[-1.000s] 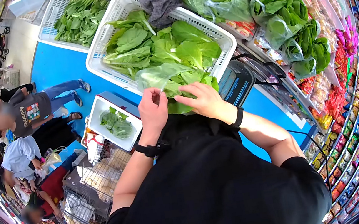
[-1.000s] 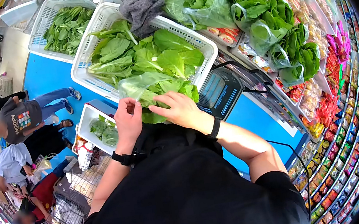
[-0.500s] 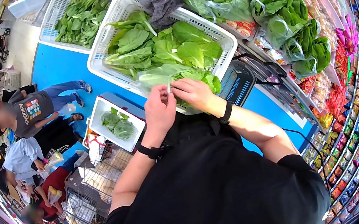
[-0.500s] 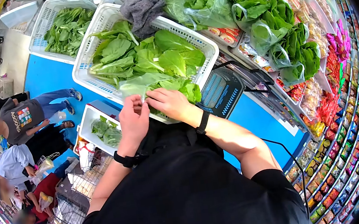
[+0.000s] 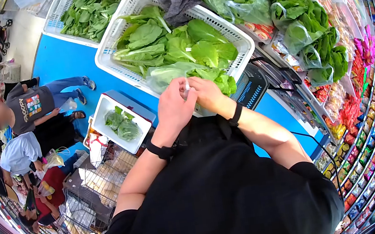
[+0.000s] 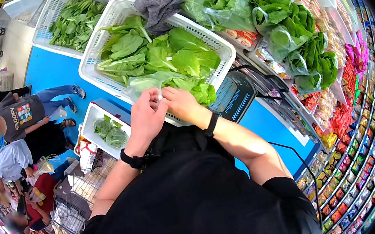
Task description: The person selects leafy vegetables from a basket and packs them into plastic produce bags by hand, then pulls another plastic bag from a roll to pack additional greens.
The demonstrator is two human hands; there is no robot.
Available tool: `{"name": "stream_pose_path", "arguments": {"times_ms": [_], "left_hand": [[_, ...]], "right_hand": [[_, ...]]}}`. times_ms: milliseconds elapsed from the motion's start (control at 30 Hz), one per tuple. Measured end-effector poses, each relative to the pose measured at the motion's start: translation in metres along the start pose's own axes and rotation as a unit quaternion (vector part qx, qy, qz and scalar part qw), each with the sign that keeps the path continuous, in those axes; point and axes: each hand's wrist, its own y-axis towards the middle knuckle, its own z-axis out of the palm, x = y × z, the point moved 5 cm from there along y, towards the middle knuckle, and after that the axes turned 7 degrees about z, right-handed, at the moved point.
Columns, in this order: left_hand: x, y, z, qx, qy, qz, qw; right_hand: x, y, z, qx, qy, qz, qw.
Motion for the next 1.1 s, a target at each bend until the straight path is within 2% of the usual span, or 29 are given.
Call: {"name": "stream_pose_path", "arguments": {"times_ms": [67, 200, 300, 367, 400, 433, 500, 567, 633, 800, 833, 900, 1033, 1100], "left_hand": [[0.0, 0.005, -0.01, 0.029, -0.001, -0.05, 0.998], [0.029, 0.002, -0.021, 0.018, -0.006, -0.067, 0.998], [0.057, 0.003, -0.032, -0.004, 0.004, -0.114, 0.993], [0.071, 0.007, -0.035, 0.023, 0.027, -0.172, 0.985], [0.066, 0.01, -0.036, 0.033, 0.081, -0.146, 0.985], [0.067, 0.012, -0.034, 0.033, 0.079, -0.147, 0.985], [0.072, 0.014, -0.023, 0.124, 0.17, -0.144, 0.967], [0.076, 0.014, -0.017, 0.138, 0.167, -0.119, 0.969], [0.077, 0.013, -0.01, 0.155, 0.164, -0.094, 0.97], [0.062, 0.014, -0.013, 0.048, 0.193, -0.019, 0.98], [0.064, 0.014, -0.013, 0.048, 0.191, -0.02, 0.98], [0.069, 0.015, -0.006, 0.11, 0.186, -0.028, 0.976], [0.078, 0.014, -0.003, 0.098, 0.187, -0.021, 0.977], [0.081, 0.015, -0.005, 0.054, 0.147, -0.021, 0.987]], "right_hand": [[0.002, 0.002, -0.009, 0.002, -0.056, -0.011, 0.998], [0.03, 0.008, -0.042, -0.002, -0.075, -0.02, 0.997], [0.034, 0.006, -0.049, 0.039, -0.023, 0.017, 0.999], [0.029, 0.003, -0.052, 0.084, 0.035, 0.117, 0.989], [0.027, 0.001, -0.052, 0.085, 0.034, 0.117, 0.989], [0.021, -0.003, -0.052, 0.09, 0.041, 0.144, 0.985], [0.014, -0.006, -0.045, 0.095, 0.047, 0.171, 0.98], [0.011, -0.003, -0.04, 0.062, -0.071, 0.161, 0.983], [0.014, 0.001, -0.034, 0.056, -0.077, 0.156, 0.983], [0.01, 0.002, -0.03, 0.046, -0.129, 0.142, 0.98], [0.012, 0.003, -0.03, 0.057, -0.143, 0.132, 0.979], [0.012, 0.003, -0.03, 0.068, -0.16, 0.124, 0.977], [0.012, 0.001, -0.025, 0.074, -0.148, 0.097, 0.981], [0.013, 0.001, -0.024, 0.078, -0.151, 0.092, 0.981]]}}
